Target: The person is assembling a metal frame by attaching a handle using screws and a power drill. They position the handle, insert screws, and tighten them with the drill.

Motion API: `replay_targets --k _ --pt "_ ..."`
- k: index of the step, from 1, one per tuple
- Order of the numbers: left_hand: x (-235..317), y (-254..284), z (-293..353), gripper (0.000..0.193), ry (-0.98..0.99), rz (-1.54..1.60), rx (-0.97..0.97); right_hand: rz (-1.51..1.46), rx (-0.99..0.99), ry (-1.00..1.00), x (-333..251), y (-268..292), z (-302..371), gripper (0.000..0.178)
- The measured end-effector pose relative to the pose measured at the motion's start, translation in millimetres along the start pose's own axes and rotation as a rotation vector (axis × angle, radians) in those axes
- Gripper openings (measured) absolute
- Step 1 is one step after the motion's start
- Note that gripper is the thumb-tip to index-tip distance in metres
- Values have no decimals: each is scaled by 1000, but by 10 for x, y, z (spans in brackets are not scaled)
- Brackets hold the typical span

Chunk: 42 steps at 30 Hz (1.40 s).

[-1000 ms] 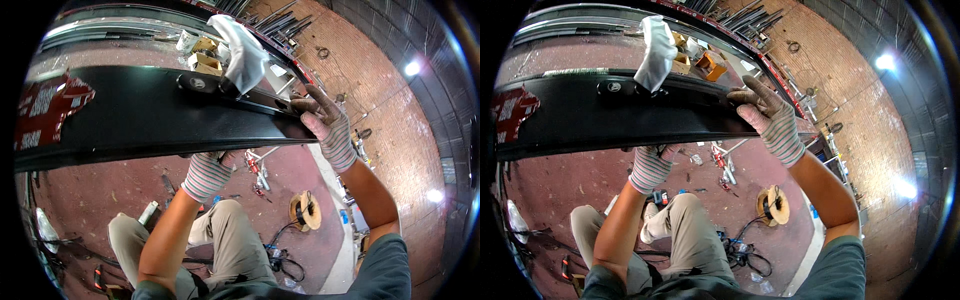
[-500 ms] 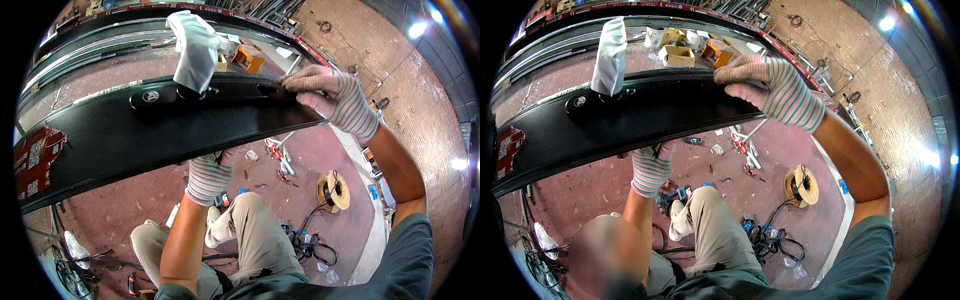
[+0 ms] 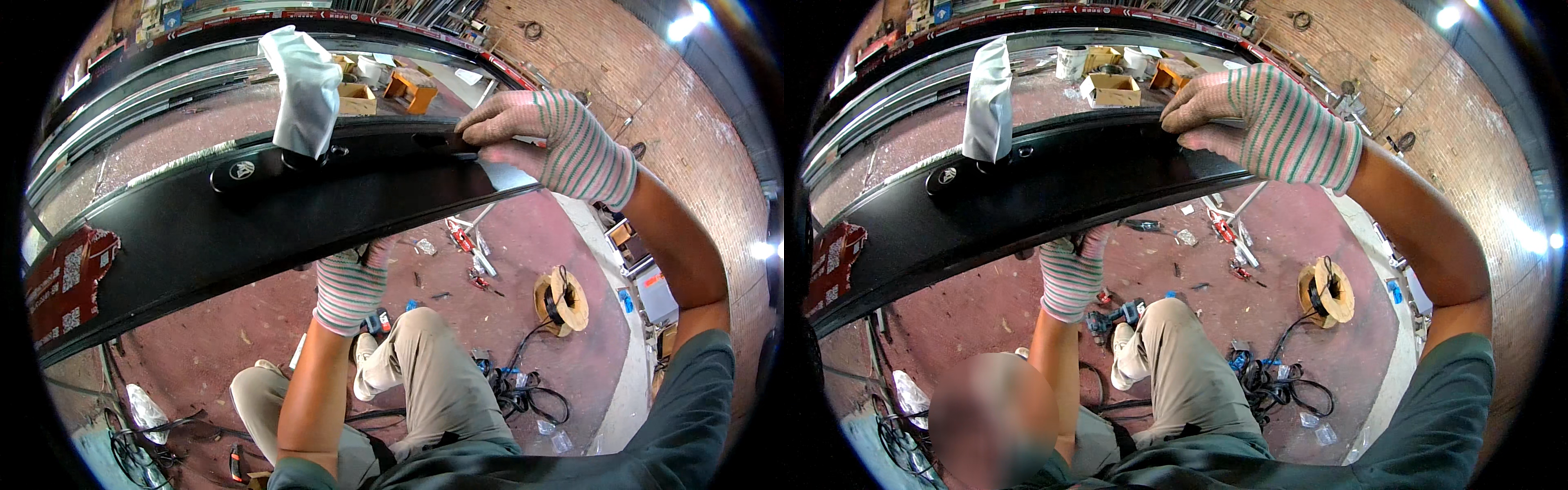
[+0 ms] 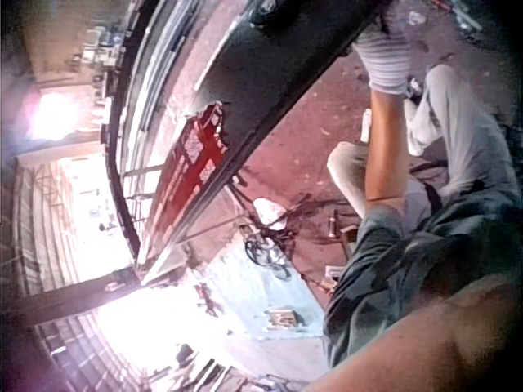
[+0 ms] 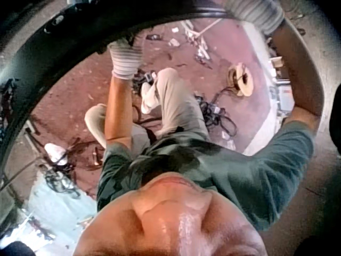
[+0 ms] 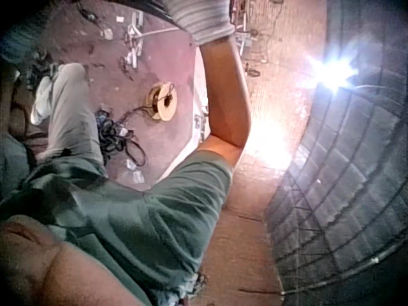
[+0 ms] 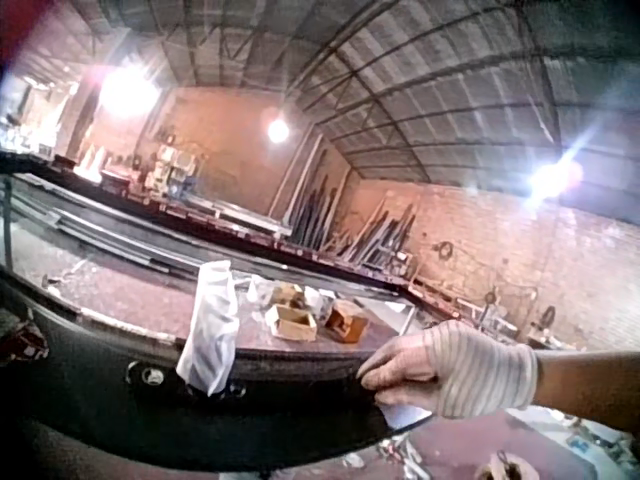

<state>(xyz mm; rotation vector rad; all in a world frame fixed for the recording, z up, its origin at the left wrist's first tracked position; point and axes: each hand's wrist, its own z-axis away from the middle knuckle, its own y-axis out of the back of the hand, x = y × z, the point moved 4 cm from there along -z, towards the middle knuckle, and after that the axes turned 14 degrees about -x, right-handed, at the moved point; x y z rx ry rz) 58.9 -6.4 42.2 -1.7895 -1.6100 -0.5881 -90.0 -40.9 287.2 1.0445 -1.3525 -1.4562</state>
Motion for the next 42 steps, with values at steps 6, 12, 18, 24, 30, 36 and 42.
replay_targets --k 6,12,18,24,30,36,42 --pt "139 -80 3 32 95 157 51 -4 62 14 -16 -63 27 22" --pt "420 -195 134 37 371 602 160 -18 258 -70 -148 -254 152 24" --pt "991 -303 127 40 177 877 391 -95 377 36 -110 -322 157 21" --pt "1369 -562 -287 34 357 816 553 -35 515 125 -123 -292 280 19" --pt "1146 -514 -437 52 584 597 708 105 651 97 -70 -472 332 23" --pt "1191 -620 -549 39 585 491 670 136 665 107 -118 -485 478 37" --pt "1082 -633 -591 34 522 487 707 130 691 26 -113 -661 985 45"
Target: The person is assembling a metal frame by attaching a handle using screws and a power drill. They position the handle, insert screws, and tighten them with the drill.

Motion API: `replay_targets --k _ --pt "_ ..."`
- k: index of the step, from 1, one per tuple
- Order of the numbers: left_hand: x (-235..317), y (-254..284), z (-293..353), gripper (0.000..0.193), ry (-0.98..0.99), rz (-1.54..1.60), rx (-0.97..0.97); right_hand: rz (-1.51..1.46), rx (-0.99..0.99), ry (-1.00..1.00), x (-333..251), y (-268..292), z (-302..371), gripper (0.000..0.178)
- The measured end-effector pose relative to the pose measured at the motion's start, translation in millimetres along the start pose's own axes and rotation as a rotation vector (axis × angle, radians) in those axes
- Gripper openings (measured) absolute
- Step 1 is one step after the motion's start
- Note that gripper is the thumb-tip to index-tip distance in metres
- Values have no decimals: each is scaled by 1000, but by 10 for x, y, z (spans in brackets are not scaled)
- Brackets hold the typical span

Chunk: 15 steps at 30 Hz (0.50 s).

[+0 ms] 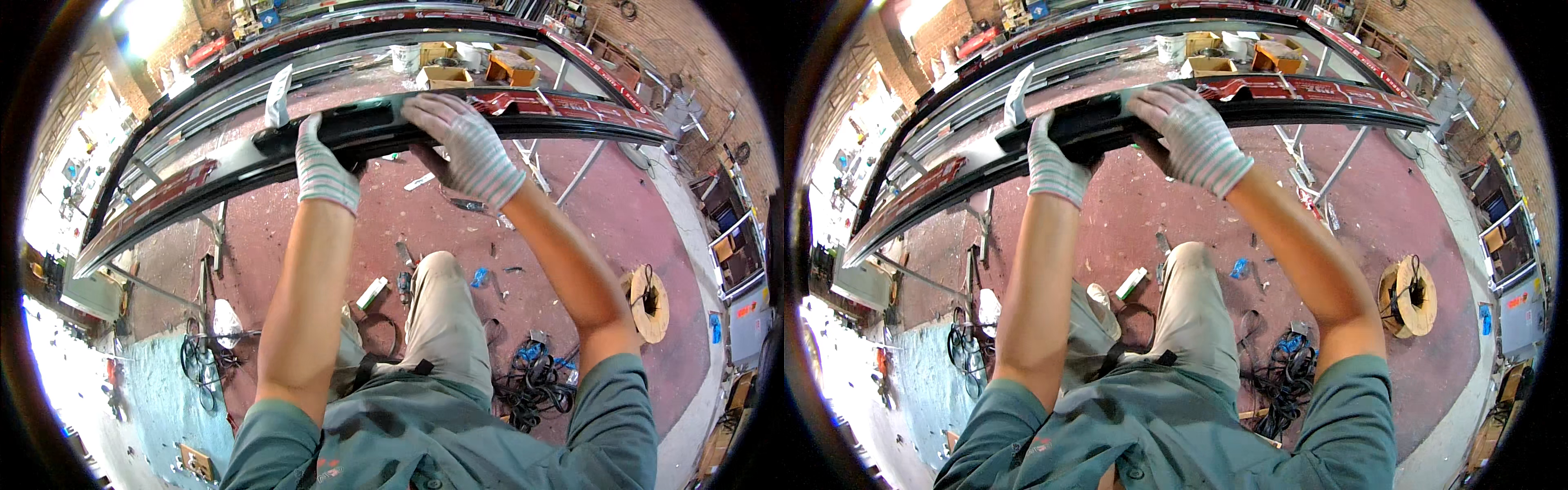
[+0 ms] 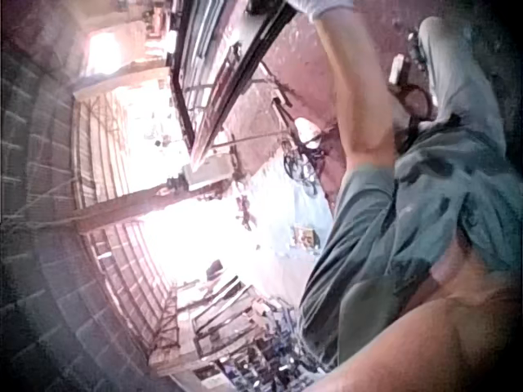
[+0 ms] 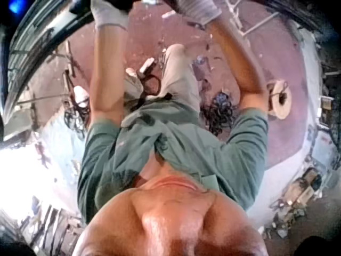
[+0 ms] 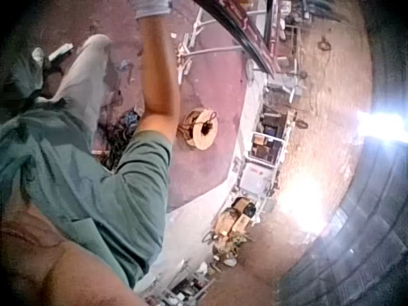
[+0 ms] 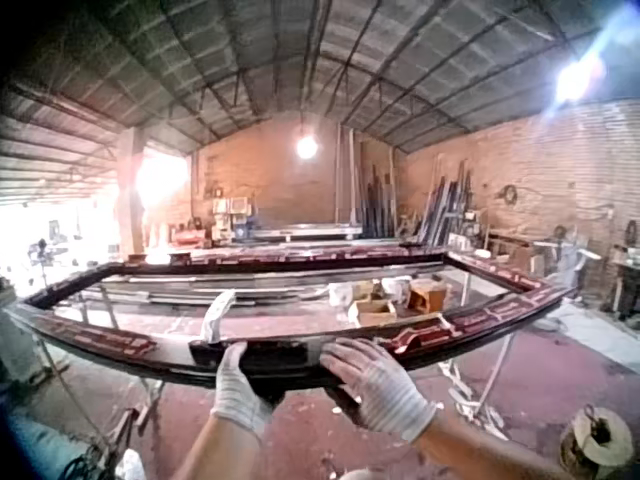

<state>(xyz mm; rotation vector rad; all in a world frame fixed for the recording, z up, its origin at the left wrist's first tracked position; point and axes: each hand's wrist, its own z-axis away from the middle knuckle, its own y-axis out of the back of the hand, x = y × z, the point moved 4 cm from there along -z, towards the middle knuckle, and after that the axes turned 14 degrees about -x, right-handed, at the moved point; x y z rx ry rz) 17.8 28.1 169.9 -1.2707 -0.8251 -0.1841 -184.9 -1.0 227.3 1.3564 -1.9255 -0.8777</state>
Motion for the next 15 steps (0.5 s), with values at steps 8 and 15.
replay_targets --k 8,15 --pt "36 25 110 32 11 -6 86 94 -49 -500 1172 978 323 35" --pt "12 54 23 34 13 35 93 62 -745 -726 2124 780 303 48"
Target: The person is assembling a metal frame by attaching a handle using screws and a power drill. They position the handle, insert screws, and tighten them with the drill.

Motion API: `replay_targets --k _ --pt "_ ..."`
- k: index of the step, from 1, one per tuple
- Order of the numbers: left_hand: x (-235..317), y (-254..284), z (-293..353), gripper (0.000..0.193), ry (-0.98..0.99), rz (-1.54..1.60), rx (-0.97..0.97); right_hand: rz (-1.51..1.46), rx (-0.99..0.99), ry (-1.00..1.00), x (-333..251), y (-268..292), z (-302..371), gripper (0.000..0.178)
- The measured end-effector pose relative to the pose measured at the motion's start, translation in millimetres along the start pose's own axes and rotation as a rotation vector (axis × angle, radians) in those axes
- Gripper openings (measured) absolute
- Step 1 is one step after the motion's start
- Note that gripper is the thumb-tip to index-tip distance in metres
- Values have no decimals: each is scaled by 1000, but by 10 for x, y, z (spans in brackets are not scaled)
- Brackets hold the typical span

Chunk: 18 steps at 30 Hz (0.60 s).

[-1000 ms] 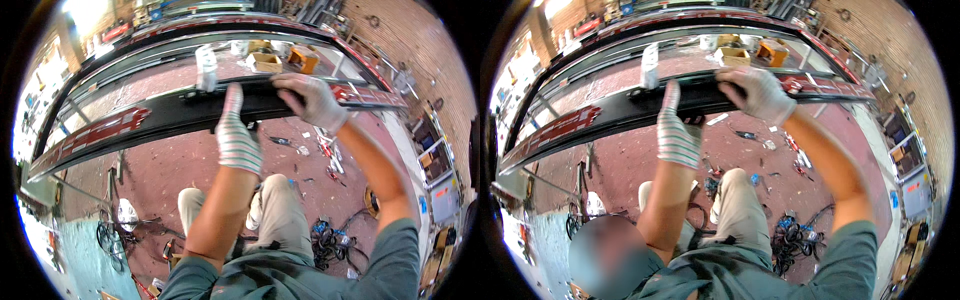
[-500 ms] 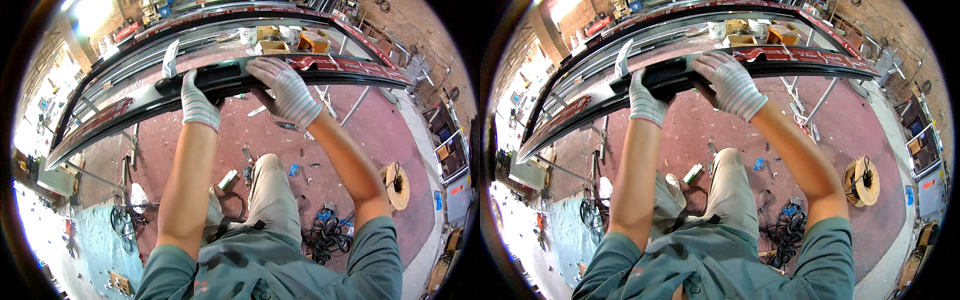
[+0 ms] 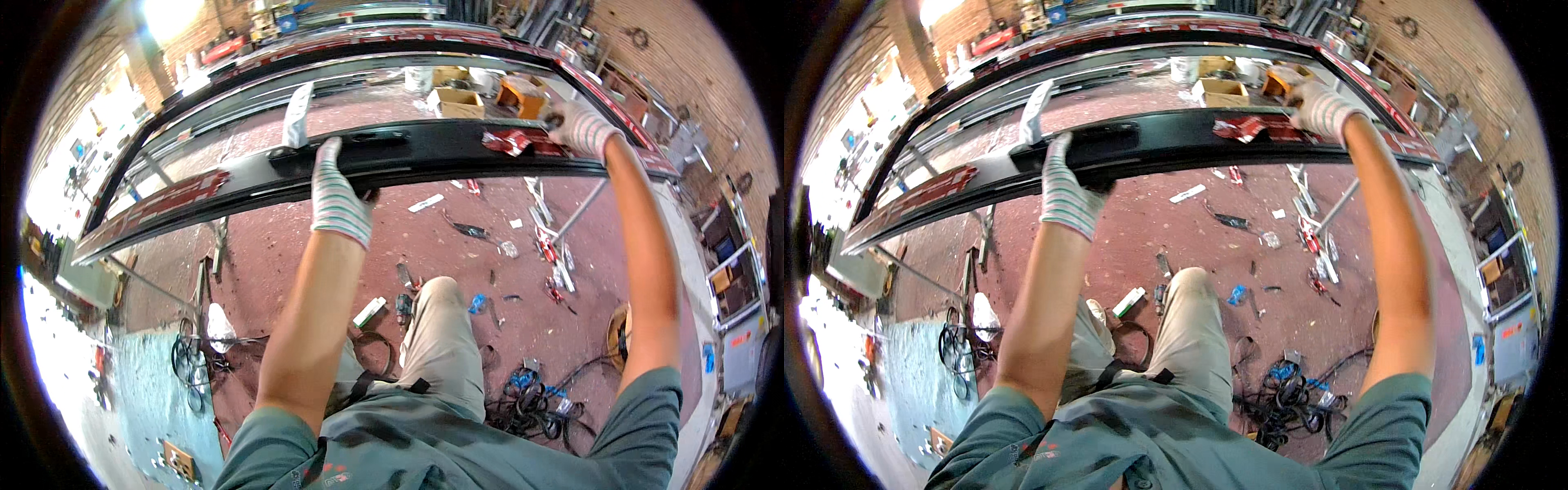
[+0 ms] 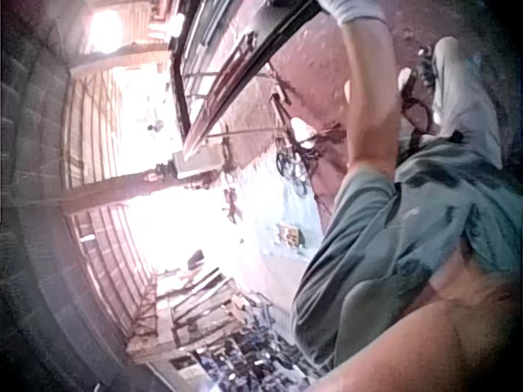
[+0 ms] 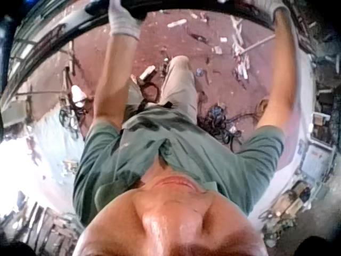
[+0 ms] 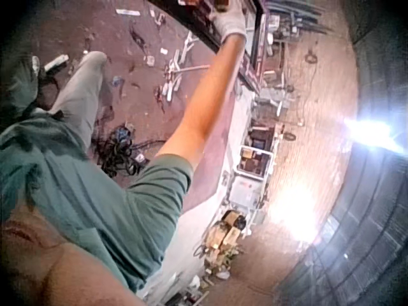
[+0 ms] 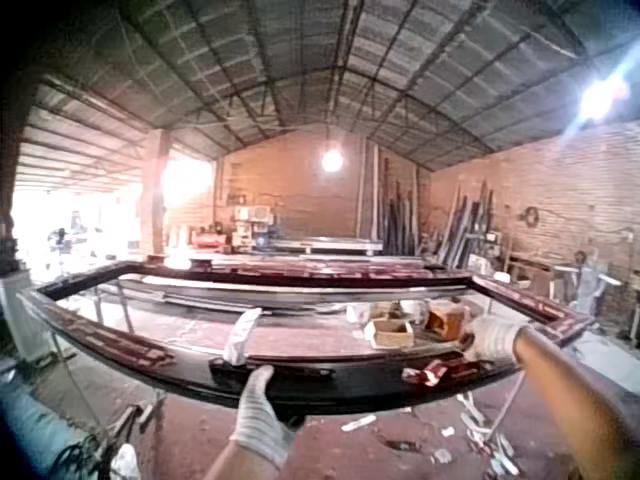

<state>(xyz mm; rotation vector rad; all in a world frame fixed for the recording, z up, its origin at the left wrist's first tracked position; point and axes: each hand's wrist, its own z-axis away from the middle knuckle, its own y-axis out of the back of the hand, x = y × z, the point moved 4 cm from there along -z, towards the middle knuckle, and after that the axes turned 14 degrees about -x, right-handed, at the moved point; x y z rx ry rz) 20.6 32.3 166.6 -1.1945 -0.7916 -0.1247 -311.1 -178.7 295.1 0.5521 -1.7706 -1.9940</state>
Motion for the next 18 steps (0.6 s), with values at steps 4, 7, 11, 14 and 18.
replay_targets --k 4,7,11,14,18 --pt "3 33 60 39 16 -49 54 -27 -99 142 -224 110 -97 44" --pt "27 88 82 41 69 -63 126 -526 -94 298 -732 352 -94 48" --pt "64 120 100 42 73 -47 167 -430 179 731 -1912 640 -80 41" --pt "55 73 113 42 90 -39 192 -638 262 904 -2668 528 -146 33" --pt "71 36 149 41 102 -66 189 -799 381 1018 -3200 227 -404 27"
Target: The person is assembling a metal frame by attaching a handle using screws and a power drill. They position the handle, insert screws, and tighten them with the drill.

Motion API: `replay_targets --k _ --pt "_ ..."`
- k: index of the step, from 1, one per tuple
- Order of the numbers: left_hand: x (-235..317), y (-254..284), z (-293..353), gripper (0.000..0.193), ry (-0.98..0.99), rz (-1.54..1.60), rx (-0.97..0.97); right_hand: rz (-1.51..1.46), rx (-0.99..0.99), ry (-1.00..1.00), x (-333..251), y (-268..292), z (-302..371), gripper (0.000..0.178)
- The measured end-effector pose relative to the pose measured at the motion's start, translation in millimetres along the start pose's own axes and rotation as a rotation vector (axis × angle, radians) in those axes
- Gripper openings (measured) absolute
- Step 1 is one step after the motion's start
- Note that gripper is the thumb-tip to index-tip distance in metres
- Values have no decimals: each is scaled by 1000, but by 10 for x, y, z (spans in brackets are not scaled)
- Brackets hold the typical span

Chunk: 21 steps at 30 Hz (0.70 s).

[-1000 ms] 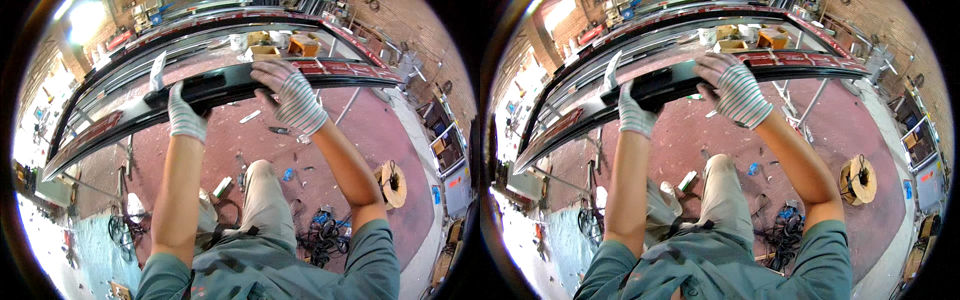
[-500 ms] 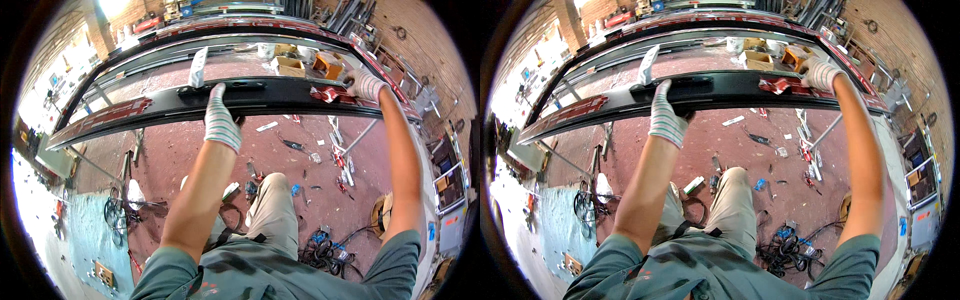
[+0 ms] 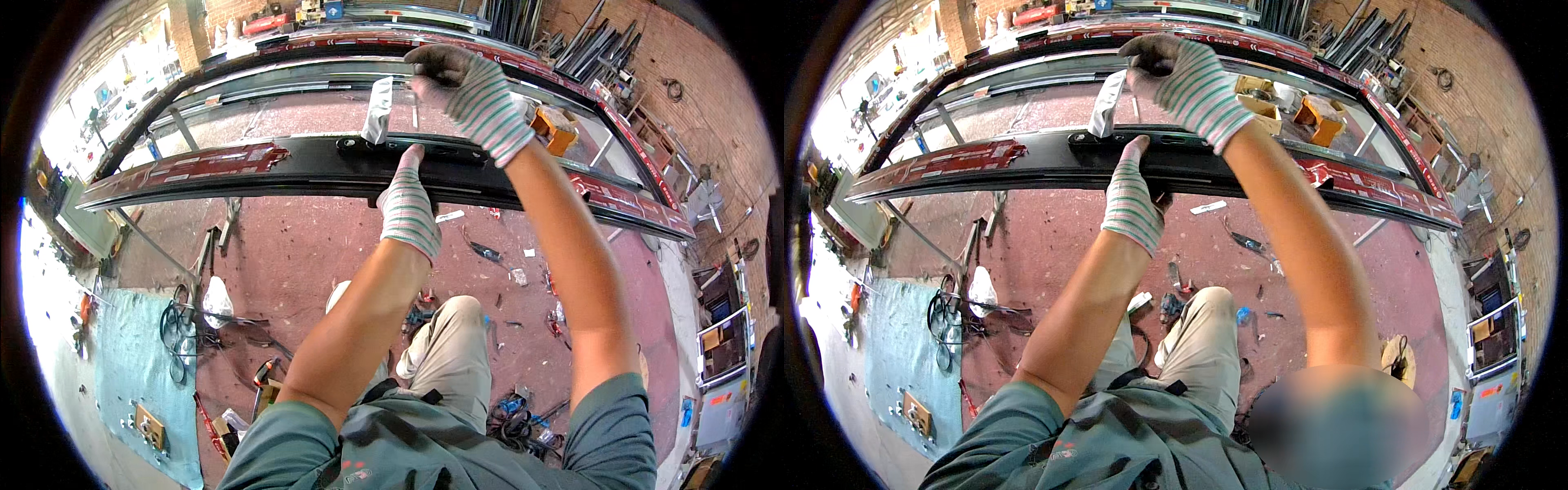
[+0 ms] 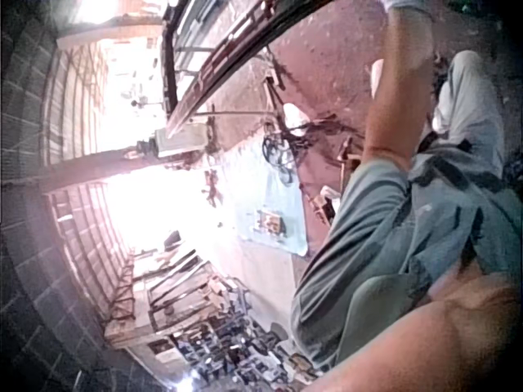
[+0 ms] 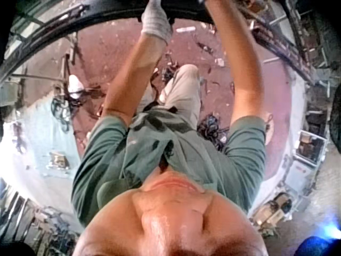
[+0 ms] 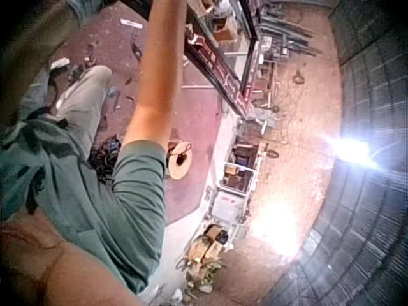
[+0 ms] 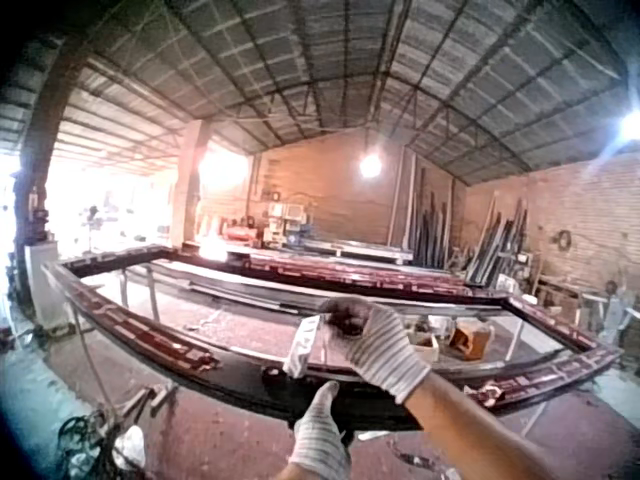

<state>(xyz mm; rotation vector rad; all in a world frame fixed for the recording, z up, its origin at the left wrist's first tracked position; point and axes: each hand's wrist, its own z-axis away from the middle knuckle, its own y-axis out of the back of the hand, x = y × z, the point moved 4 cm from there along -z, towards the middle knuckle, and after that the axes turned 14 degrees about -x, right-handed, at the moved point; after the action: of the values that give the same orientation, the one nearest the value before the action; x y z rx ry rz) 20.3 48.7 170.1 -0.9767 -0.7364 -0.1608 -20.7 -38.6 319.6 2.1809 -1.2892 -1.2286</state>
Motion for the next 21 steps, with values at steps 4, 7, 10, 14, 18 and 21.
replay_targets --k 4,7,10,14,18,21 --pt "-1 52 -61 37 15 -29 32 -30 2 -29 38 -265 -27 25" --pt "-22 44 -65 37 23 -22 33 -68 6 -37 104 -311 12 25" --pt "-57 104 -221 37 -9 -46 71 -82 6 -13 34 -359 32 24" --pt "-45 87 -173 36 32 -33 31 -14 -29 -11 3 -427 76 21" --pt "-67 83 -168 36 16 -47 74 6 -71 -92 130 -361 58 23" --pt "-83 117 -257 37 6 -57 82 67 -114 -109 145 -359 114 24"
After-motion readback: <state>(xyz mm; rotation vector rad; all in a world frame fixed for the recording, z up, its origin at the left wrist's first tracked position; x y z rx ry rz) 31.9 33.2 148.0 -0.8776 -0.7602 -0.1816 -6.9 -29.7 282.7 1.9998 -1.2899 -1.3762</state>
